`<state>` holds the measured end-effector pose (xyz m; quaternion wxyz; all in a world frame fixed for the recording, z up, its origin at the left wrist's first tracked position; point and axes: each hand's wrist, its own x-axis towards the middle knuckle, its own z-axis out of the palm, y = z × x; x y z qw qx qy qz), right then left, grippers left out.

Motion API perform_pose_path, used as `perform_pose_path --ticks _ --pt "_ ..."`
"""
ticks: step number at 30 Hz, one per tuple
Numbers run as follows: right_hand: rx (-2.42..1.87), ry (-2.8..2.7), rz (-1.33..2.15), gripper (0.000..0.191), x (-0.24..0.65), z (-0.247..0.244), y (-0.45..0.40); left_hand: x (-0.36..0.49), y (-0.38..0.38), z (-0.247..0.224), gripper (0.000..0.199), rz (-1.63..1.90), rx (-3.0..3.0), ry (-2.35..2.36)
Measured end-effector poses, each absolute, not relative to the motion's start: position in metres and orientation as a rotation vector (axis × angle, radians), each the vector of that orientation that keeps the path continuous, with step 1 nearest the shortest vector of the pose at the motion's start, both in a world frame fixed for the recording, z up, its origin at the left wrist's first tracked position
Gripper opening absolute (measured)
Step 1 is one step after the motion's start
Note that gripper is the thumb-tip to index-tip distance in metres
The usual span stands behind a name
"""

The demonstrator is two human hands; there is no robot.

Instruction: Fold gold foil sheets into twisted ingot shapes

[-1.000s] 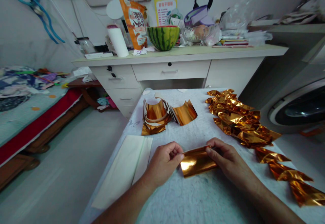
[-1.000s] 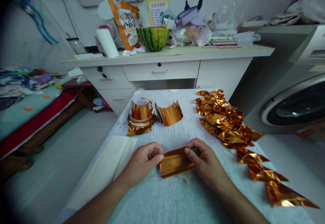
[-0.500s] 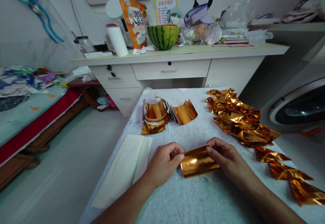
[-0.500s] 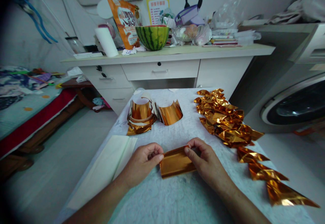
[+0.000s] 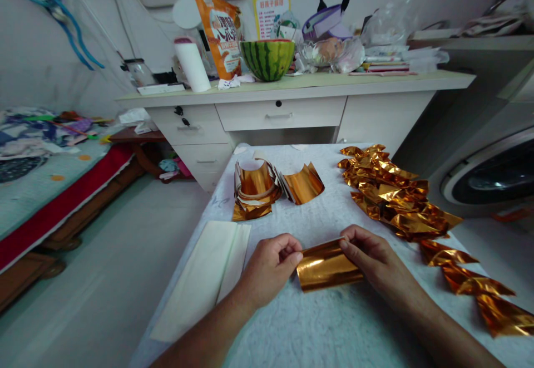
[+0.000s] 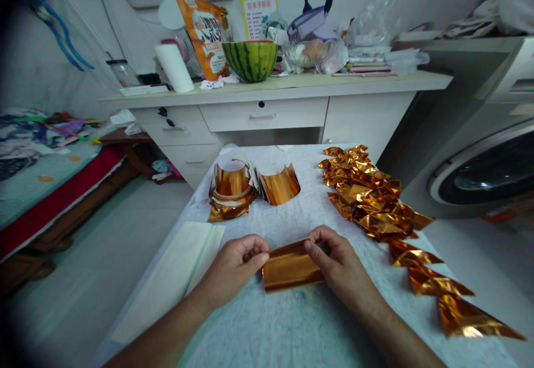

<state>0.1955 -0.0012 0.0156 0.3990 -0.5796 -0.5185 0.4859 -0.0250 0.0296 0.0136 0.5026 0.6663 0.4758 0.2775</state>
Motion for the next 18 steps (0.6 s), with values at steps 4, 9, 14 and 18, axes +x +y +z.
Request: perform_pose_path --ticks 4,9,14,18 --pt "-1.469 -1.321 1.213 0.036 0.1952 0.0156 -0.0006 -0.0251 0.0290 0.0132 0.008 0.684 1.606 1.140" --pt "-1.477 -1.334 1.203 0.036 0.1963 0.0138 -0.0002 -0.0243 0.0292 0.0135 0.007 0.699 1.602 1.142" --pt "-1.483 -1.352 1.188 0.034 0.1959 0.0156 -0.0005 -0.0243 0.0289 0.0125 0.008 0.702 1.601 1.137" --pt "-1.483 -1.372 1.156 0.032 0.1961 0.0153 0.0000 -0.0248 0.0289 0.0119 0.008 0.698 1.615 1.137"
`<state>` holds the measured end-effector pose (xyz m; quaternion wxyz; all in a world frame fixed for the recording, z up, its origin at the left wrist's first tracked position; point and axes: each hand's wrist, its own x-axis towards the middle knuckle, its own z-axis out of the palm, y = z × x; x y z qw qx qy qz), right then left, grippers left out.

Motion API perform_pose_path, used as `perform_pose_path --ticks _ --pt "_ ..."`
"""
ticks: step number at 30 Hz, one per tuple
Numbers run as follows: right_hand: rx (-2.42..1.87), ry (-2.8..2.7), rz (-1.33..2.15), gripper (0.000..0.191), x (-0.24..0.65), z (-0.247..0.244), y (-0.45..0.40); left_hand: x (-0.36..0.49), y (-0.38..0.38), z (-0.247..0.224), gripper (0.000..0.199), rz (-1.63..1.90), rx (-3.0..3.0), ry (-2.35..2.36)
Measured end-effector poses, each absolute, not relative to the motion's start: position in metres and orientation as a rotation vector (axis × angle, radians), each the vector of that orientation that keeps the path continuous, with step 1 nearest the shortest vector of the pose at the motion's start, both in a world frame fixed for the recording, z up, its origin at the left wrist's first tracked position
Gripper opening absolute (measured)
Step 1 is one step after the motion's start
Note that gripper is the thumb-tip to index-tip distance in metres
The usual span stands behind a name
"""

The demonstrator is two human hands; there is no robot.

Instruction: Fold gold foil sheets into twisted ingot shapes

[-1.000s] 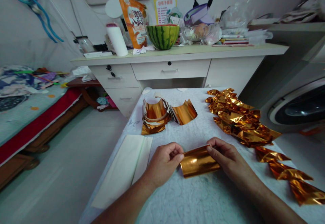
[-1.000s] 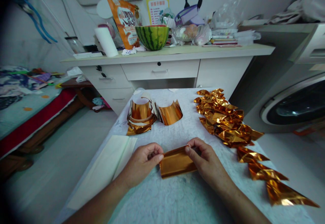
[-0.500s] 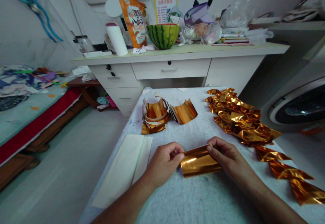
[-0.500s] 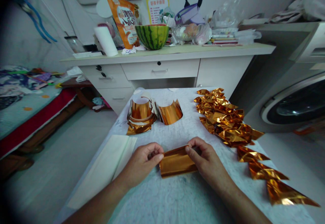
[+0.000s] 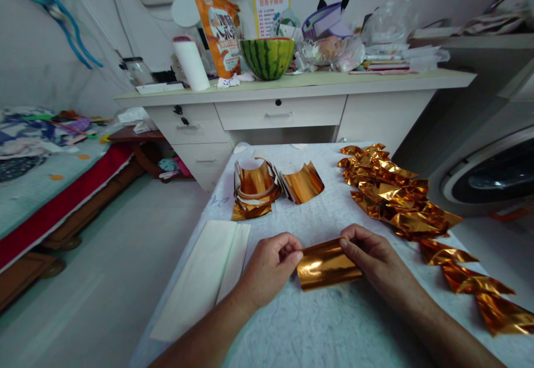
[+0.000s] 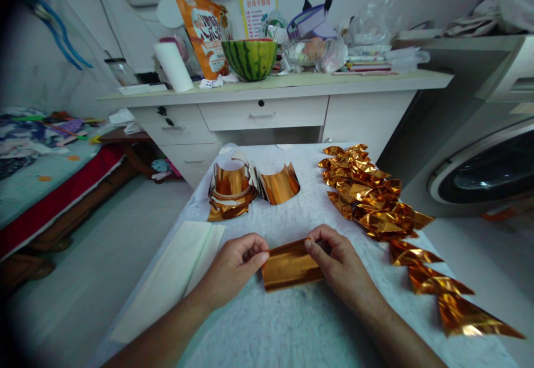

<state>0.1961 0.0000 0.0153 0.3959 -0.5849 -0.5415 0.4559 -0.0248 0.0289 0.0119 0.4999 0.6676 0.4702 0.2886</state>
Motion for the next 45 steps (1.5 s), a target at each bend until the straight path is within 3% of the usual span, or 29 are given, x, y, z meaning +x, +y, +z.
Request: perform_pose_path --ticks 11,23,30,33,39,45 --pt "-1.697 -1.761 0.555 0.022 0.194 0.007 0.003 -0.022 0.025 0.014 0.011 0.639 1.806 1.240" --pt "-1.871 -1.969 0.283 0.017 0.189 -0.004 0.008 -0.015 0.028 0.004 0.013 0.591 2.119 1.404" --pt "-1.943 -1.997 0.217 0.013 0.185 -0.003 0.008 -0.015 0.028 0.003 0.013 0.573 2.169 1.430" --pt "-1.975 -1.983 0.189 0.008 0.185 -0.004 0.008 -0.014 0.026 0.007 0.024 0.630 2.199 1.419" --pt "-1.903 -2.008 0.220 0.002 0.186 -0.003 0.011 -0.015 0.029 0.007 0.023 0.514 2.313 1.149" --pt "-1.680 -2.217 0.485 0.026 0.187 0.004 0.014 -0.015 0.031 0.010 0.024 0.434 2.310 1.109"
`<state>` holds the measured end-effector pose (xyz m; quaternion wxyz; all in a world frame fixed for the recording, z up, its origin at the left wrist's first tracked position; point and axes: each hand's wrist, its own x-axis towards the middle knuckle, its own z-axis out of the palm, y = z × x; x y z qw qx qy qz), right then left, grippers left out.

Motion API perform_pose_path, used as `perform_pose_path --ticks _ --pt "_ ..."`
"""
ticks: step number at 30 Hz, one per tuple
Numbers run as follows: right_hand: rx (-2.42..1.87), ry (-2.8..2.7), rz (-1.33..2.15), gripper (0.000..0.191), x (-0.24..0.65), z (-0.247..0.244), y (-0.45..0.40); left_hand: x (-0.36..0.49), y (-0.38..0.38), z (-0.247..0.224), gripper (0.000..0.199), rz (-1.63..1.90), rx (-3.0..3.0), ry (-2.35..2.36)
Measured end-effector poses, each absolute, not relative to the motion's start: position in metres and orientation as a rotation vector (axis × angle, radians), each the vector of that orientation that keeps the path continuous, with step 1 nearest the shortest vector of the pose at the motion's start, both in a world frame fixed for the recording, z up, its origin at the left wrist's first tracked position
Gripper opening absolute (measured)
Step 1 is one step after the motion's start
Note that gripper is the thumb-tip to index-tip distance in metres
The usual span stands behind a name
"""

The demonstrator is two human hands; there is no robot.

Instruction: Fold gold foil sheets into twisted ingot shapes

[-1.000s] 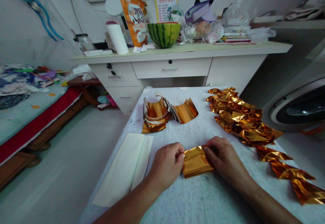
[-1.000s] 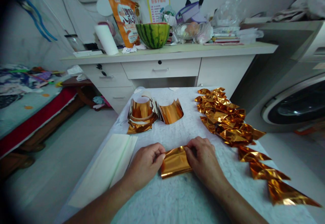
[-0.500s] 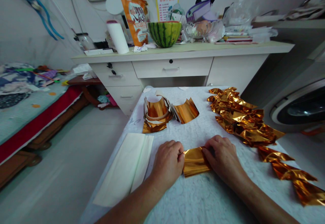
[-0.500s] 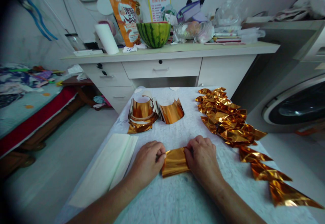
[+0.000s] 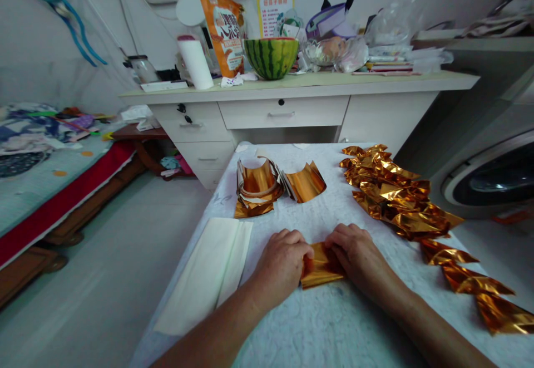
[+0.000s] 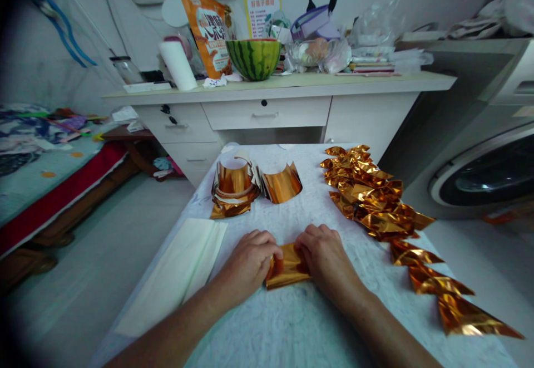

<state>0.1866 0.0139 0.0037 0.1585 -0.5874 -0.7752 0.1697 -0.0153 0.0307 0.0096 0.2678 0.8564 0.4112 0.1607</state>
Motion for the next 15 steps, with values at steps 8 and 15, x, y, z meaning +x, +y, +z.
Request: perform_pose_path --ticks 8,15 --pt "-1.743 -2.242 0.428 0.010 0.180 0.014 0.004 -0.016 0.024 0.013 0.016 0.380 2.326 1.166" --pt "-1.747 -2.264 0.303 0.016 0.177 0.010 -0.007 -0.020 0.019 0.015 0.036 0.323 2.320 1.130"
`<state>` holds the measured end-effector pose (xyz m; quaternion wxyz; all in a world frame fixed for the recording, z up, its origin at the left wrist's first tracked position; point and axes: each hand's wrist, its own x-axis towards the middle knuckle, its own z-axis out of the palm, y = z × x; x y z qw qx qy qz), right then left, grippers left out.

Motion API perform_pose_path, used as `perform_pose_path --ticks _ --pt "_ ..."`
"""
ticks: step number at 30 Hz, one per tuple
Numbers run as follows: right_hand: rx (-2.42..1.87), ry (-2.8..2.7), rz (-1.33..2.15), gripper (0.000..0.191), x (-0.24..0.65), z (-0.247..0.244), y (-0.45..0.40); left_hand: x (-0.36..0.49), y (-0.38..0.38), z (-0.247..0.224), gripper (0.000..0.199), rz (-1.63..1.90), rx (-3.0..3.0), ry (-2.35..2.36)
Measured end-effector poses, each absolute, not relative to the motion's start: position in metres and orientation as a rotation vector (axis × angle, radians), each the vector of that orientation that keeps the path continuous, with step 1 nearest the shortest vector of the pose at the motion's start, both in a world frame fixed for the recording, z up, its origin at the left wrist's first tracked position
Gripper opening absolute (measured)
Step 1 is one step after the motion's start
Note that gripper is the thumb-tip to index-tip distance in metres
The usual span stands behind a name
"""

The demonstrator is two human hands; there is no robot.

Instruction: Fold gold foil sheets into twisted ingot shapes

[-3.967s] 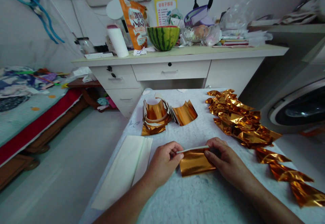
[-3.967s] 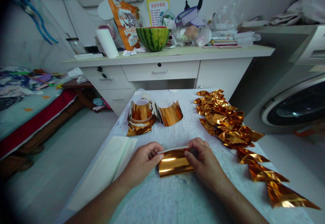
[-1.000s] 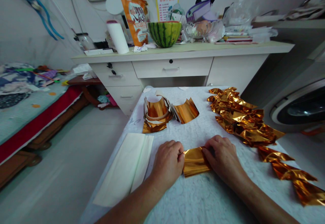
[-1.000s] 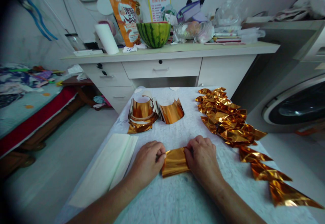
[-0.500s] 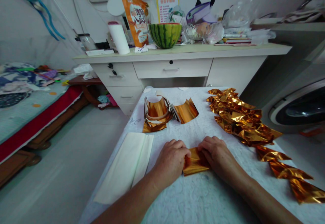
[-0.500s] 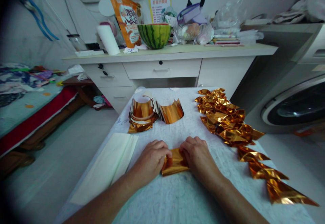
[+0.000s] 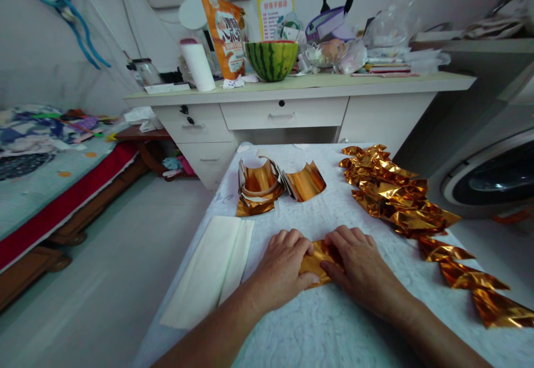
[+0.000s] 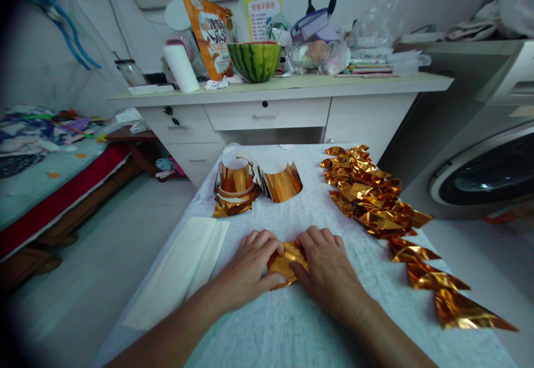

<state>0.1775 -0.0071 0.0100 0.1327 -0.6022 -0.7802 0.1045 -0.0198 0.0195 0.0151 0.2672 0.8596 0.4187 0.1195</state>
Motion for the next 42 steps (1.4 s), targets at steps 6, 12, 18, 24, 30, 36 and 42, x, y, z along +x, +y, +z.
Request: perform_pose_path --ticks 6,12,18,24,30,36,42 --pt "-1.745 -2.282 0.199 0.028 0.172 0.008 -0.014 -0.022 0.019 0.018 0.042 0.282 2.304 1.105" --pt "-1.772 -2.282 0.166 0.039 0.166 0.011 -0.017 -0.025 0.022 0.018 0.050 0.264 2.285 1.070" --pt "-1.733 -2.298 0.200 0.047 0.171 0.007 -0.016 -0.027 0.022 0.016 0.052 0.263 2.262 1.054" --pt "-1.757 -2.310 0.257 0.046 0.192 0.004 -0.011 -0.028 0.022 0.015 0.053 0.267 2.262 1.064" --pt "-1.854 -2.303 0.254 0.056 0.209 0.002 -0.006 -0.028 0.022 0.016 0.052 0.266 2.272 1.056" --pt "-1.933 -2.288 0.387 0.058 0.220 0.009 0.000 -0.028 0.021 0.015 0.055 0.265 2.275 1.058" --pt "-1.872 -2.285 0.403 0.054 0.229 0.010 0.001 -0.029 0.021 0.017 0.050 0.260 2.269 1.054"
